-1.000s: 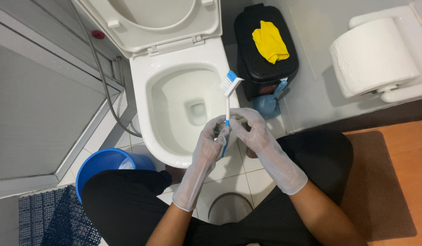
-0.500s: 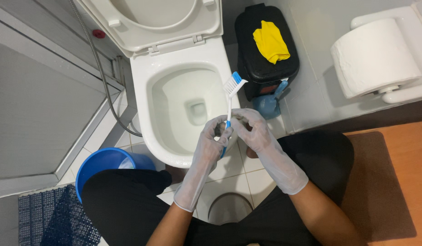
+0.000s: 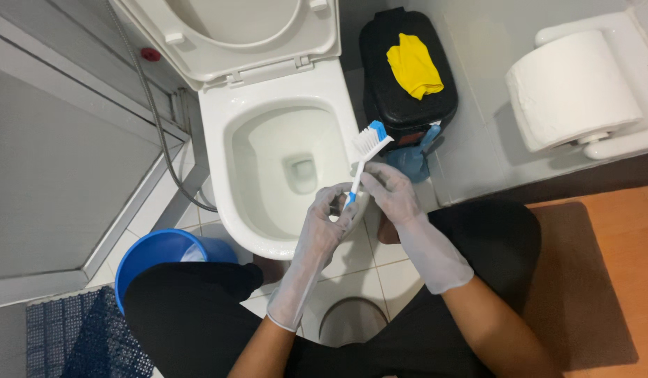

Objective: The person scrubs the inside of a white toilet bowl using a blue and white brush while wearing white gloves. They repeatedly dip the brush into a blue bucket filled with water and cleaning solution to rinse it before continuing to scrub the bowl's interior surfaces.

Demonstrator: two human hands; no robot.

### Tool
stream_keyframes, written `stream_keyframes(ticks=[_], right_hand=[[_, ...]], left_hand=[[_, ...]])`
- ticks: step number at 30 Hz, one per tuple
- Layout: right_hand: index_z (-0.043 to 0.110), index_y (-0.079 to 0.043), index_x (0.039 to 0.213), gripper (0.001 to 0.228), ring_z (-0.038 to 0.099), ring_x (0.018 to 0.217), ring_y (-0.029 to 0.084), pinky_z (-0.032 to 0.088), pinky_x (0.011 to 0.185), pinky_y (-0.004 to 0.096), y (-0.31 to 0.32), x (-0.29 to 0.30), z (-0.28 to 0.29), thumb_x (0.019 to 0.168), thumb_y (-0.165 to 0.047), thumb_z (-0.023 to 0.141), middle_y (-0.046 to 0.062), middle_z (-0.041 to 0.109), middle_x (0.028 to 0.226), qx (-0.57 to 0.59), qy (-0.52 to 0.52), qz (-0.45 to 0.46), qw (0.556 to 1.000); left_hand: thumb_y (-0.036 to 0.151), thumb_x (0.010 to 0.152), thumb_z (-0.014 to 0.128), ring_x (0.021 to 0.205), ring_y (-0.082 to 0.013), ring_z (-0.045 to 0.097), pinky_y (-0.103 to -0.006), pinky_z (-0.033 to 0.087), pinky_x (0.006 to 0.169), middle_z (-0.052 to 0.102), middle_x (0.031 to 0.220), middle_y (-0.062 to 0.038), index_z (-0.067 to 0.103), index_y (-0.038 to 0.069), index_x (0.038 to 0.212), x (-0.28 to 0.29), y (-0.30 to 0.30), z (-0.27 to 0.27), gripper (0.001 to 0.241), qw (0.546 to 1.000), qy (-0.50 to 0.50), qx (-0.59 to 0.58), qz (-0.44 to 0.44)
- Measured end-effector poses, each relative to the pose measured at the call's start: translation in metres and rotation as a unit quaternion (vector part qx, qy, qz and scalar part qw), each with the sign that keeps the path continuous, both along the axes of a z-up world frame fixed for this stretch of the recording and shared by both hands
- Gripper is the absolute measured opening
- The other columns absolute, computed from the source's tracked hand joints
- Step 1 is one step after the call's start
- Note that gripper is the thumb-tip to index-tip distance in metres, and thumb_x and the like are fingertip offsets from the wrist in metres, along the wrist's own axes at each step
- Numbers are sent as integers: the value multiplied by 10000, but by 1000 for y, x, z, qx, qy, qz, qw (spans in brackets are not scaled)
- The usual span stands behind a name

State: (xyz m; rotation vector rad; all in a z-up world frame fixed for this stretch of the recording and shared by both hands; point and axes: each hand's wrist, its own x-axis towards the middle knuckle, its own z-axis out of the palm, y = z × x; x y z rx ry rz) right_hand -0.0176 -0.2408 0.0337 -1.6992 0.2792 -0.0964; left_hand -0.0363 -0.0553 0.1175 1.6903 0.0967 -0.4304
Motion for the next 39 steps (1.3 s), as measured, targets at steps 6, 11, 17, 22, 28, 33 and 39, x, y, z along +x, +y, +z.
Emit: stream_keyframes(ticks=[6, 11, 17, 22, 28, 33, 39], right_hand=[[827, -141, 1145, 166, 631, 980, 62, 591, 923, 297, 1, -1, 21, 1035, -262, 796, -23, 794, 1043, 94, 3, -19, 995], [787, -152, 1063, 147, 646, 830, 38, 488, 678, 174, 4, 8, -26, 994, -278, 815, -49, 777, 889, 77, 9, -19, 997], [773, 24, 1273, 241, 756, 1080, 266, 633, 954, 447, 11, -11, 20, 1069, -89, 710, 225, 793, 1175, 37, -58, 98, 993], [718, -15, 1383, 311, 721, 858, 205, 616, 788, 331, -10, -18, 27, 1083, -54, 647, 133, 759, 994, -10, 8, 179, 984], [765, -34, 1378, 348, 684, 1284, 263, 514, 1108, 410, 1, -6, 54, 1095, -175, 619, 149, 755, 1380, -270, 50, 150, 950], [755, -11, 1405, 311, 699, 1255, 270, 553, 1115, 411, 24, -18, 56, 1135, -117, 643, 181, 753, 1358, -279, 55, 138, 949], [731, 21, 1455, 349, 659, 1244, 206, 465, 1085, 314, 68, -26, 91, 1176, -117, 575, 155, 745, 1367, -289, 128, 165, 934]], left_hand=[[141, 994, 768, 940, -107, 597, -304, 618, 845, 578, 1042, -4, 733, 161, 1389, 0, 3, -3, 398, 999, -17, 37, -28], [317, 973, 758, 1243, -355, 731, -478, 604, 1081, 739, 1330, -117, 694, 197, 1448, 17, 19, -37, 494, 970, -85, 171, -149], [314, 988, 680, 1276, -407, 721, -538, 558, 1111, 786, 1317, -153, 710, 201, 1458, 57, 112, -13, 484, 951, -139, 271, -47], [329, 1027, 604, 1280, -439, 686, -532, 506, 1094, 755, 1343, -211, 691, 136, 1473, 43, 285, 82, 494, 912, -114, 378, 108], [228, 1082, 444, 1096, -490, 709, -608, 549, 908, 764, 1216, -222, 680, 259, 1380, -17, 431, 41, 382, 802, 50, 591, 70], [87, 905, 584, 1314, -341, 709, -486, 579, 1096, 727, 1442, -116, 685, 239, 1476, -26, 471, -88, 600, 778, 286, 558, -35], [167, 975, 636, 1204, -313, 769, -463, 638, 963, 807, 1270, -85, 814, 167, 1242, 4, 498, -239, 321, 769, 292, 568, -7]])
